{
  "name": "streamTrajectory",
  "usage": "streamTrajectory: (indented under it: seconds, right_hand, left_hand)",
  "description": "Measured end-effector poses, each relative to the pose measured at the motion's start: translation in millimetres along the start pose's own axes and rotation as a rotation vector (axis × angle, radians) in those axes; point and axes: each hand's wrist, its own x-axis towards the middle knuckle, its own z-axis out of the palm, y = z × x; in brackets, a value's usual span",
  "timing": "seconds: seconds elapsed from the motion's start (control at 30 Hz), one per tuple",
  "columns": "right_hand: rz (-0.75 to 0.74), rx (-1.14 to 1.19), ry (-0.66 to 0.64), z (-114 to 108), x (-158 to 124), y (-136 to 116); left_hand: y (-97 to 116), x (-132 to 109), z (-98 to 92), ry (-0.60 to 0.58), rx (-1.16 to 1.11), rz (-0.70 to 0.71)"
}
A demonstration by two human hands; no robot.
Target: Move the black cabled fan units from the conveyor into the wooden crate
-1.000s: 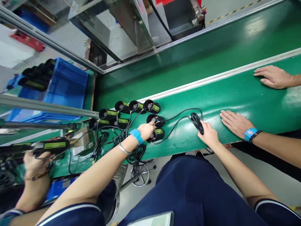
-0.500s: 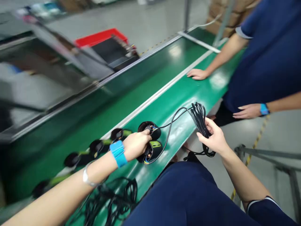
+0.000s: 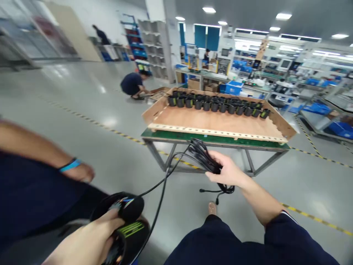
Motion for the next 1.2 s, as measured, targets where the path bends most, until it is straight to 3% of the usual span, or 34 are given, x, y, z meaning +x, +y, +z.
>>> streamTrajectory:
  seconds: [0.1, 0.2, 0.33, 0.5, 0.7, 0.87, 1.03, 1.2]
  right_hand:
    - [0.07, -0.071, 0.203, -83.5, -37.0, 36.2]
    - [0.178, -0.183, 0.366, -152.9, -69.9, 65.5]
    - [0.315, -0.369, 0.597, -223.3, -108.1, 77.3]
    - [0.557, -0.595, 0.84, -278.6, -149.7, 69.5]
    - [0.776, -0.767, 1.038, -296.7, -181.4, 74.9]
    - [0.938, -0.806, 1.17, -284.0, -176.3, 83.8]
    - [1.051, -0.831, 1.226, -275.2, -157.3, 98.8]
    - [1.112, -0.82, 1.2, -285.1, -146.8, 114.6]
  left_hand:
    - [75.0, 107.0, -82.7, 0.013, 0.107, 0.079]
    - [148.7, 204.9, -140.3, 0.019, 0.154, 0.266]
    - [233.8, 322.9, -185.3, 0.033, 0.239, 0.533]
    - [336.6, 455.4, -217.0, 0.077, 0.332, 0.913]
    - [460.8, 591.2, -230.6, 0.107, 0.525, 1.232]
    - [540.5, 665.9, -235.6, 0.054, 0.618, 1.46]
    - [589.5, 714.2, -236.4, -0.007, 0.684, 1.643]
    - [606.6, 737.5, -223.8, -0.04, 0.686, 1.696]
